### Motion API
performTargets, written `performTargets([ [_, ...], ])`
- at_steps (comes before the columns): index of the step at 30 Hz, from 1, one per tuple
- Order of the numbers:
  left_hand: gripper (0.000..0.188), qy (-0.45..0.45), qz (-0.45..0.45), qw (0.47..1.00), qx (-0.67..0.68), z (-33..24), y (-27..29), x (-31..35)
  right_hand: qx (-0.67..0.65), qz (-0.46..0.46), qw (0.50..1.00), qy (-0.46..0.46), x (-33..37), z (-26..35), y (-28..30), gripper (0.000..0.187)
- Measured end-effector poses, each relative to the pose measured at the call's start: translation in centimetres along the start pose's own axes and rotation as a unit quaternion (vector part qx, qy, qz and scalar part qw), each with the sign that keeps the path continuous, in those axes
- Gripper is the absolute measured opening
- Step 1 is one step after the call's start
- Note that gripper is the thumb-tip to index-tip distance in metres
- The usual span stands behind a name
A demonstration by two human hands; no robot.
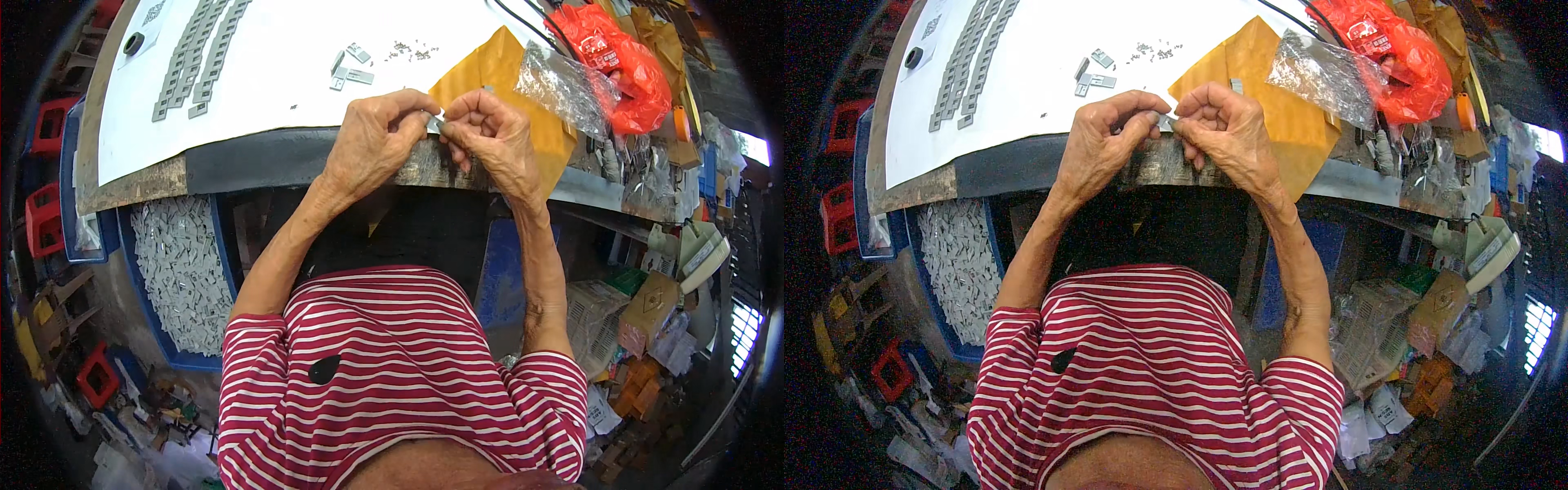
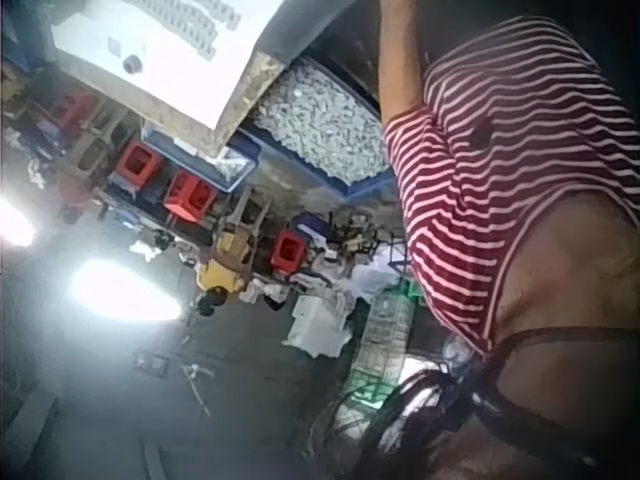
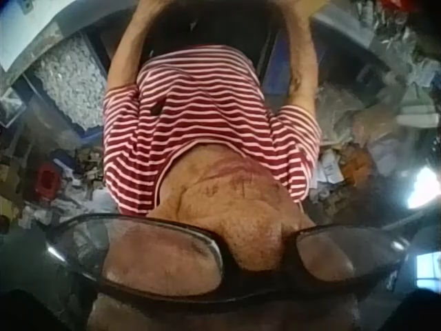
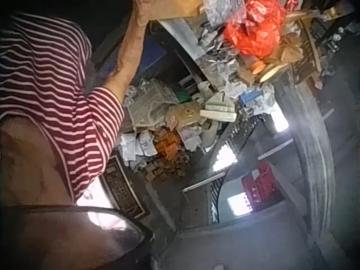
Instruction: Assembling small electronic or hardware components by inserting metal pins into plastic bases.
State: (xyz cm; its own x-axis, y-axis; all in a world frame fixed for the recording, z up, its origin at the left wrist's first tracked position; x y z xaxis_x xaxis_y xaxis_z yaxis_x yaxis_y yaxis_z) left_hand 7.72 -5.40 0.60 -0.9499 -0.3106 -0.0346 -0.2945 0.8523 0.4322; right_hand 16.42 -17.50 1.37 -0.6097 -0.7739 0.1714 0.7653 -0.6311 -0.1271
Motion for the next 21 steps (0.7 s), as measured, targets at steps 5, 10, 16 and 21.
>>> performTargets([
  [5, 0.017, -0.017, 0.004, 1.0, -0.01, -0.23, -0.01, 0.09, 0.012, 0.005, 1.0, -0.018, 0.06, -0.18, -0.02, 0.011],
  [10, 0.017, -0.011, 0.023, 1.0, -0.002, 0.06, -0.28, 0.1, -0.001, 0.015, 0.999, -0.051, 0.12, -0.37, 0.02, 0.011],
  [16, 0.017, -0.025, 0.028, 0.999, -0.009, -0.24, -0.28, 0.15, -0.019, 0.029, 0.997, -0.068, -0.09, -0.55, 0.27, 0.012],
  [21, 0.017, -0.005, 0.043, 0.999, 0.015, 0.04, -0.42, 0.2, -0.001, 0.024, 0.998, -0.052, -0.1, -0.94, 0.55, 0.014],
])
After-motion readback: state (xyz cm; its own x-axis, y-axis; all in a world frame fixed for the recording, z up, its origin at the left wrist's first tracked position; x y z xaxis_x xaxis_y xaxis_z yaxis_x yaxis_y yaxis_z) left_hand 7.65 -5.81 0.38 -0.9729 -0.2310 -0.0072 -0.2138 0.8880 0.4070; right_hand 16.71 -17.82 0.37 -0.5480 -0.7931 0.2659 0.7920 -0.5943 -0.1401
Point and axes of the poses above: each hand's wrist, its own x-axis away from the middle knuckle, its own y-axis out of the back of the hand, z = x × y, the point moved 5 cm from there along -x, towards the middle knuckle, and after that the axes turned 12 degrees about -x, right-handed, at the moved point
